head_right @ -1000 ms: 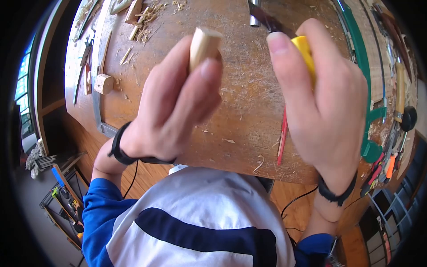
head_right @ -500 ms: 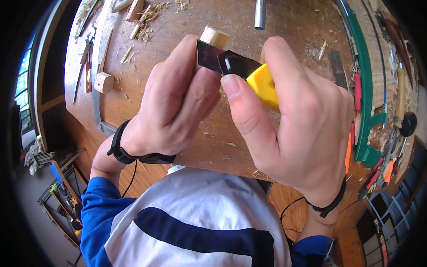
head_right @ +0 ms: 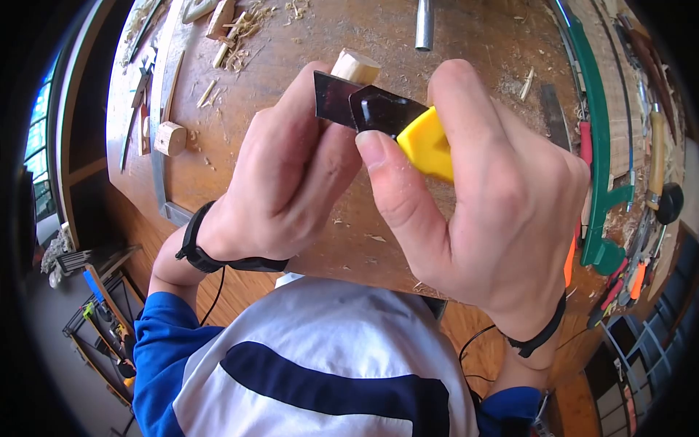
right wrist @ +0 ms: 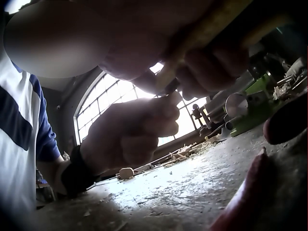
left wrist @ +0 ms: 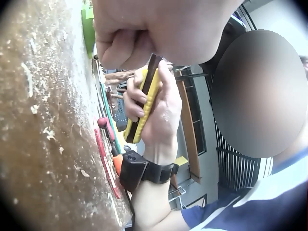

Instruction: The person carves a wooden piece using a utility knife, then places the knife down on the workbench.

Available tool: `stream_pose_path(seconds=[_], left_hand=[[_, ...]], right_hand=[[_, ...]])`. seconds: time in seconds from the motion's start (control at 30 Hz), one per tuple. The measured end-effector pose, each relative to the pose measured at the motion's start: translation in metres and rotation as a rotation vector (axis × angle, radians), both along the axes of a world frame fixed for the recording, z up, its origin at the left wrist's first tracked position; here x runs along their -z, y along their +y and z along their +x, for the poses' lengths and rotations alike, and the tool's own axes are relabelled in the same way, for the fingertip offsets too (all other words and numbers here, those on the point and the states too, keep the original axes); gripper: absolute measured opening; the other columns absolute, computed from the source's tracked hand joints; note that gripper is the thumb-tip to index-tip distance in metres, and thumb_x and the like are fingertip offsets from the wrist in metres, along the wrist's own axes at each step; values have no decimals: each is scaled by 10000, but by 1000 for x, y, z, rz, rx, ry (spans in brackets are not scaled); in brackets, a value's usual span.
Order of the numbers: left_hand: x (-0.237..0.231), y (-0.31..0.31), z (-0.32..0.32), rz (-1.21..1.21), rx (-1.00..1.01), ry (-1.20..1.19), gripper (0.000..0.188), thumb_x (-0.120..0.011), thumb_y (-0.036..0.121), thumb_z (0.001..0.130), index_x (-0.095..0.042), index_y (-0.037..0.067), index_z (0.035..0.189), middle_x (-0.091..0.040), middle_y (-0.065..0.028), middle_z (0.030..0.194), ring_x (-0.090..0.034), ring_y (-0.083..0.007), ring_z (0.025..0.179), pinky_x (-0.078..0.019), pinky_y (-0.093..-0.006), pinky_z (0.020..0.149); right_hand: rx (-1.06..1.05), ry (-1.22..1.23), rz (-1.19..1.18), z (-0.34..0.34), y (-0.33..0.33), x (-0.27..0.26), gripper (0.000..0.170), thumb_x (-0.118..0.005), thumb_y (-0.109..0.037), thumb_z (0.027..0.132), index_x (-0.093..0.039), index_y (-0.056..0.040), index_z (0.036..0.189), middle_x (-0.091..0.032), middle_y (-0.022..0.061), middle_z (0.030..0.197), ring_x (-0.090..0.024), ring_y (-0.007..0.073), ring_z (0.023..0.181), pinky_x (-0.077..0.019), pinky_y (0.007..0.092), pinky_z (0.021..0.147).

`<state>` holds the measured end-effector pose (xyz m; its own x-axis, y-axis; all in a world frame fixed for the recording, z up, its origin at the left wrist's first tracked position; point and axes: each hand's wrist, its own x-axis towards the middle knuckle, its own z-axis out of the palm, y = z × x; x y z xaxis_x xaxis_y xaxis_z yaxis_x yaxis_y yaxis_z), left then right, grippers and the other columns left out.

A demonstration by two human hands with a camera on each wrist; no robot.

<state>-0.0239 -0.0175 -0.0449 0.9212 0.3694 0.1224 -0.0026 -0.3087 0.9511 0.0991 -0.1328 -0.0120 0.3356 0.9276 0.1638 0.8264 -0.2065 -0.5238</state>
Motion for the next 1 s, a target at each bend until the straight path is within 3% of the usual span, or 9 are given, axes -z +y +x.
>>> stream_pose_path(seconds=[0.6, 0.77, 1.0], left_hand=[[0, -2, -1, 35, -30, -26, 87, -432, 17, 864, -447, -36, 932, -459, -100, 682, -417, -183, 523, -352, -272, 501], [2, -1, 0, 211, -50, -82, 87, -447, -16, 841, -453, -46, 922, -416, -110, 650, -409, -238, 494, -328, -302, 458], [-2, -1, 1, 144, -52, 12, 61, -446, 0, 849, -450, -45, 890, -392, -91, 596, -393, -227, 451, -318, -305, 442]], right_hand=[[21, 28, -23, -4, -2, 1, 264, -490, -260, 847, -469, 3, 840, -402, 98, 572, -416, 197, 462, -304, 294, 433], [47, 13, -20, -7, -1, 0, 261, -502, -256, 845, -470, 3, 834, -405, 100, 572, -423, 199, 465, -310, 289, 437], [77, 6, 5, -8, -1, 0, 220, -514, -222, 857, -482, -5, 841, -424, 74, 562, -432, 171, 469, -321, 279, 438]])
